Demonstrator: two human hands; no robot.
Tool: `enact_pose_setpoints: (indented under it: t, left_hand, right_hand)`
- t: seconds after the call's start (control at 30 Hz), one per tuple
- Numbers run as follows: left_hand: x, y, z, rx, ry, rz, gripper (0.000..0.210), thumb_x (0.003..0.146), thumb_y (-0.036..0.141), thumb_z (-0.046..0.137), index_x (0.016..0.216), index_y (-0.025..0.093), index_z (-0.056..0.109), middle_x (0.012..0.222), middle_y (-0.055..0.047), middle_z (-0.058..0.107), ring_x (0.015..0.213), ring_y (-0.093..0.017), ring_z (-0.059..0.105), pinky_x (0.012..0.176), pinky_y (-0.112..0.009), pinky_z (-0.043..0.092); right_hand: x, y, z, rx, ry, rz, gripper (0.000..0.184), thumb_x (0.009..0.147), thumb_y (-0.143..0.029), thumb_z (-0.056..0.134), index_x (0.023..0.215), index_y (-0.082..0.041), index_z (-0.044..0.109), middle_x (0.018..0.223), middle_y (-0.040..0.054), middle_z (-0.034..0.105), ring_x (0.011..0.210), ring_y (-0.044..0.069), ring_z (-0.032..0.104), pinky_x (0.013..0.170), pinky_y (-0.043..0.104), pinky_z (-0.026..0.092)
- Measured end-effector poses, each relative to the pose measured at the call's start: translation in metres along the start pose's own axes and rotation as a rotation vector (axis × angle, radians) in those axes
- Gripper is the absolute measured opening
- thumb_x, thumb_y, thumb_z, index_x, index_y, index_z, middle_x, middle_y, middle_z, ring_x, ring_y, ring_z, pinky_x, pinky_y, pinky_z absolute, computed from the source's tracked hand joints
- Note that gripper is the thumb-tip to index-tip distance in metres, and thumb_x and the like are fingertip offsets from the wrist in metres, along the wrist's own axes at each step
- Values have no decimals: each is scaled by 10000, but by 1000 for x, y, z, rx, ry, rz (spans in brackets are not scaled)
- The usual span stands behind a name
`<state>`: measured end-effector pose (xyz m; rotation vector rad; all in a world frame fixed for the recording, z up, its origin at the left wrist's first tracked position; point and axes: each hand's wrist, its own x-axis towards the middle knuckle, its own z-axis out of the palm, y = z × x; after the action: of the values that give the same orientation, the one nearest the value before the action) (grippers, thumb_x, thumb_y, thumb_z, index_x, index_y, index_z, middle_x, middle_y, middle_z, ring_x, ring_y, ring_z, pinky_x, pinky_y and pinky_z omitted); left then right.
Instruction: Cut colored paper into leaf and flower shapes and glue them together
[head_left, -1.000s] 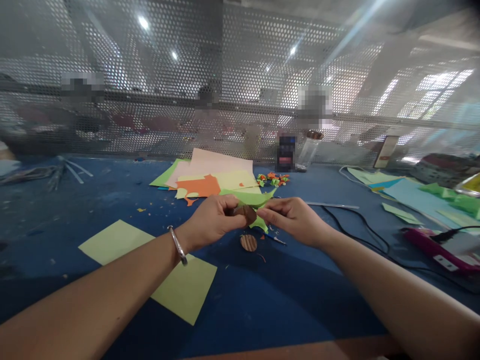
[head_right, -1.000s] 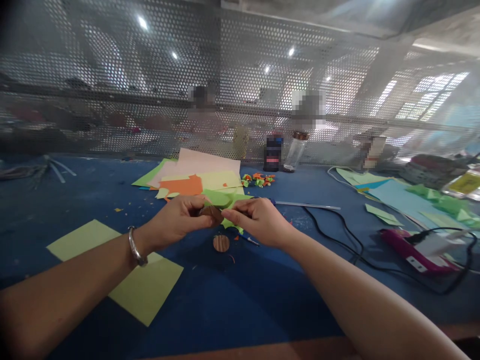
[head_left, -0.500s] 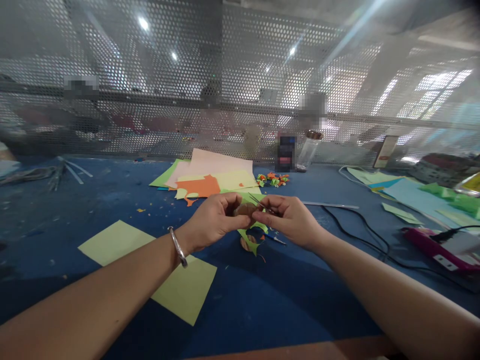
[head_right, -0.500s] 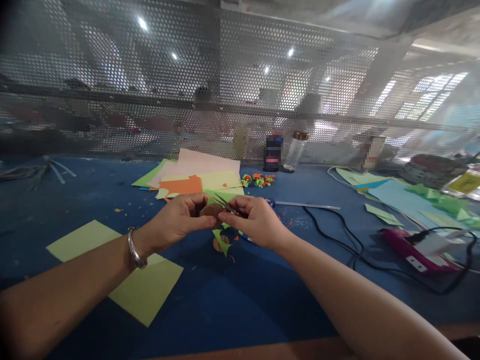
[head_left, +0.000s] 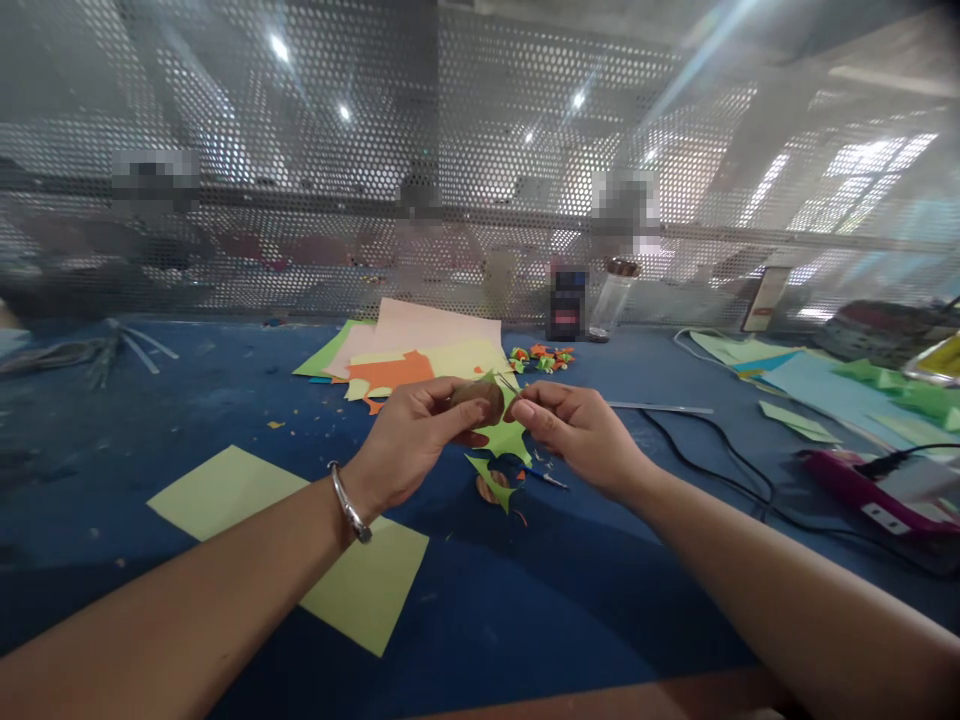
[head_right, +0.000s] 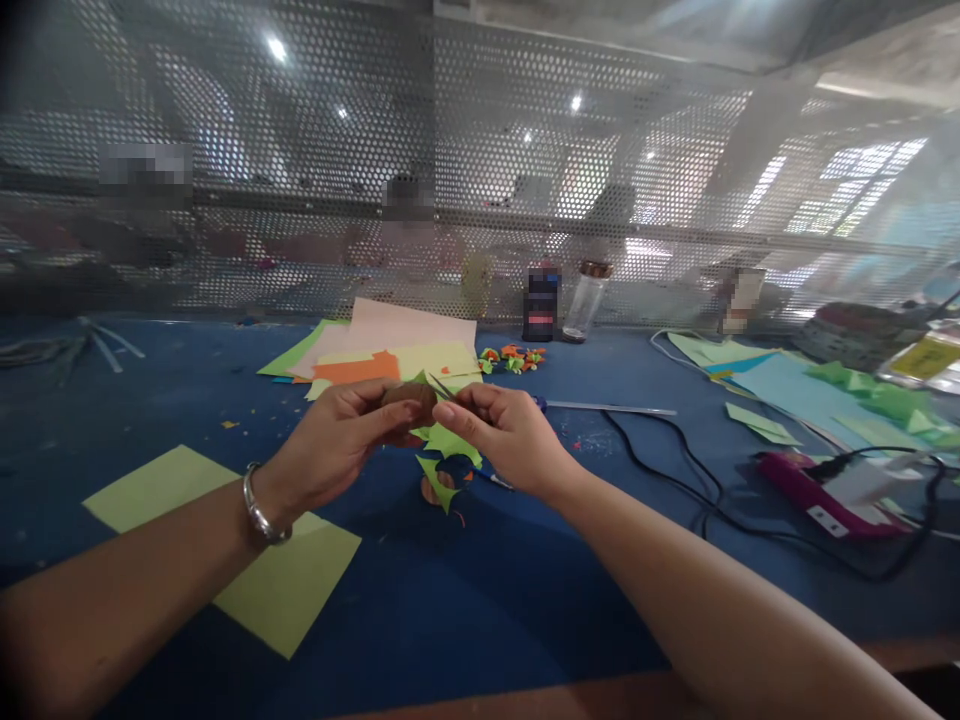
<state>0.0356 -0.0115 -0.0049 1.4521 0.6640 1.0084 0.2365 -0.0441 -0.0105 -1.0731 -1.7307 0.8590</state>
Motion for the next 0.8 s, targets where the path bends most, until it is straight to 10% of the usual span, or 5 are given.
enact_pose_setpoints:
  t: [0.8]
  left_hand:
    - [-1,-2,-5,68,-165,55,162,822,282,764,934,166,756,878,-36,685,819,-144,627,776,-295,526]
  right_hand:
    - [-4,-2,-11,-65,-129,-33,437,968,-542,551,731,-176,585,569,-68,345,506,80,274,484,245,212]
